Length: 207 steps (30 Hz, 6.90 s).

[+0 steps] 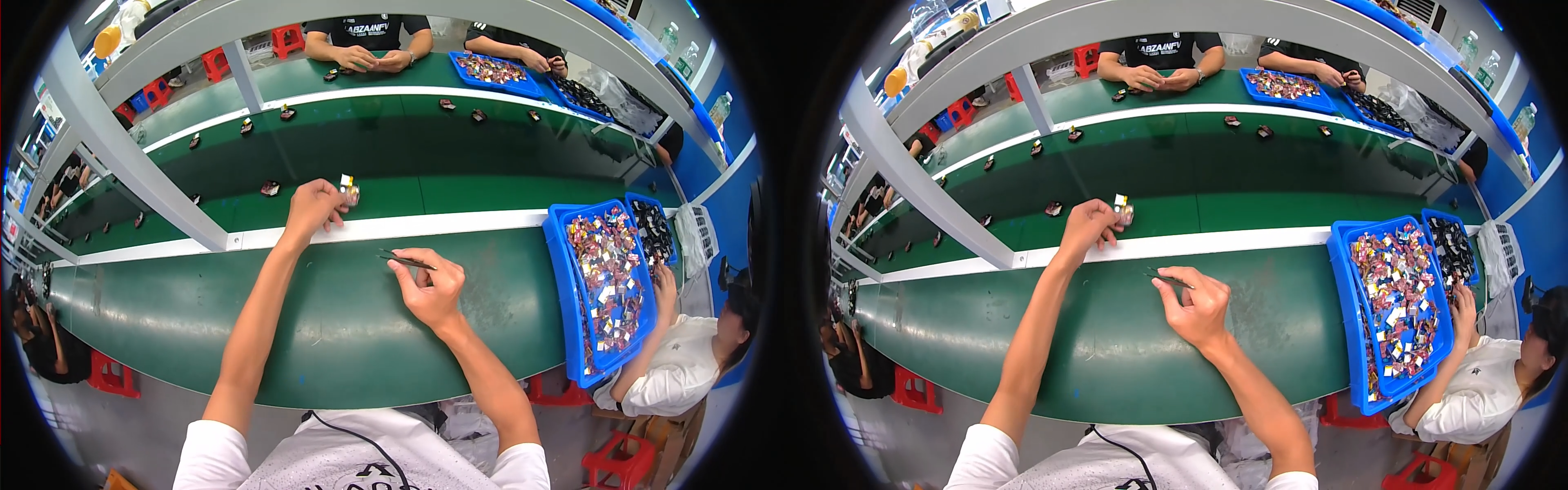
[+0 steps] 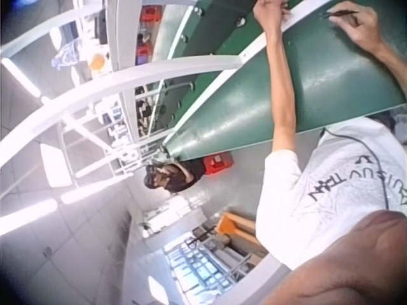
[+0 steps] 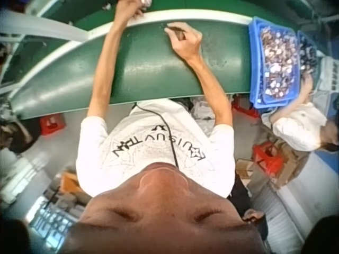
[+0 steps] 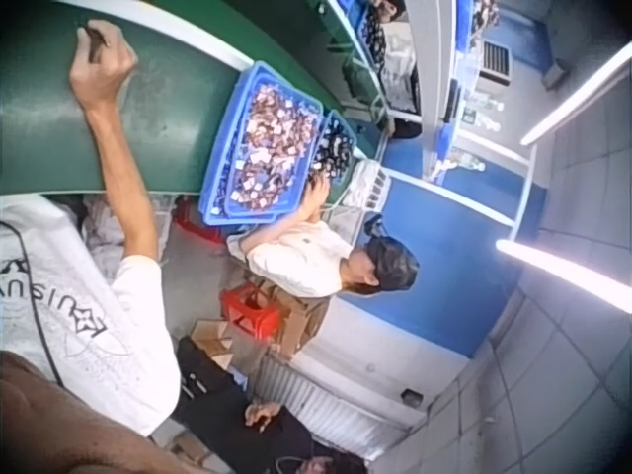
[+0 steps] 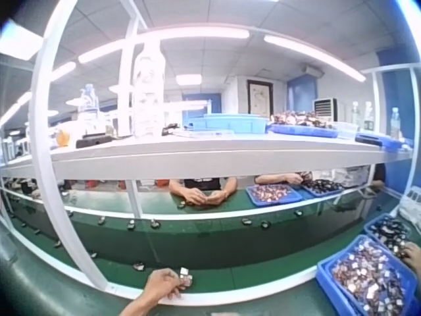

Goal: Assembling small components at a factory conveyor belt station using tweezers.

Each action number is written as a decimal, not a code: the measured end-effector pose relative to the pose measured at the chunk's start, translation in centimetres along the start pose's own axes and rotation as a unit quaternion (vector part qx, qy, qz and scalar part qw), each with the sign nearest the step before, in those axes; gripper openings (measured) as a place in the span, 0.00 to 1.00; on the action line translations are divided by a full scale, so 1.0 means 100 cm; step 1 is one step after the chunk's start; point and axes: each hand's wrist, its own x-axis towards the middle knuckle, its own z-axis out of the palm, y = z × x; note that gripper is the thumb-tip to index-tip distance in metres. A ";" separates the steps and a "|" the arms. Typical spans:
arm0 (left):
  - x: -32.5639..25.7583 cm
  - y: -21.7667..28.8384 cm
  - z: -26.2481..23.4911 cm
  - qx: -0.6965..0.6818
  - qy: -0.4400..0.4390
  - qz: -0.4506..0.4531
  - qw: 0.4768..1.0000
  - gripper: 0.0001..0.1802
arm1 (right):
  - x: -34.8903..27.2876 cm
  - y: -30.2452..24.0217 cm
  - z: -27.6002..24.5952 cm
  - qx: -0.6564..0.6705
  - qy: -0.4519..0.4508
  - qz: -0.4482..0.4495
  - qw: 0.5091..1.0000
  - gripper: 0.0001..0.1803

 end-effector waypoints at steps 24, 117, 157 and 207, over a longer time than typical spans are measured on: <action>-0.075 -0.040 0.040 -0.035 -0.063 0.129 0.989 0.12 | -0.002 0.017 0.004 0.121 -0.064 0.259 0.956 0.08; -0.067 -0.040 0.025 -0.141 -0.160 0.046 0.976 0.14 | 0.002 0.003 0.009 0.017 -0.095 0.065 0.993 0.07; 0.077 -0.065 -0.074 0.105 0.129 0.100 0.981 0.15 | -0.003 0.019 0.015 0.044 -0.012 0.029 0.999 0.10; -0.028 -0.041 0.009 0.296 -0.075 0.430 0.850 0.16 | -0.003 0.034 0.023 0.129 0.079 0.167 0.974 0.09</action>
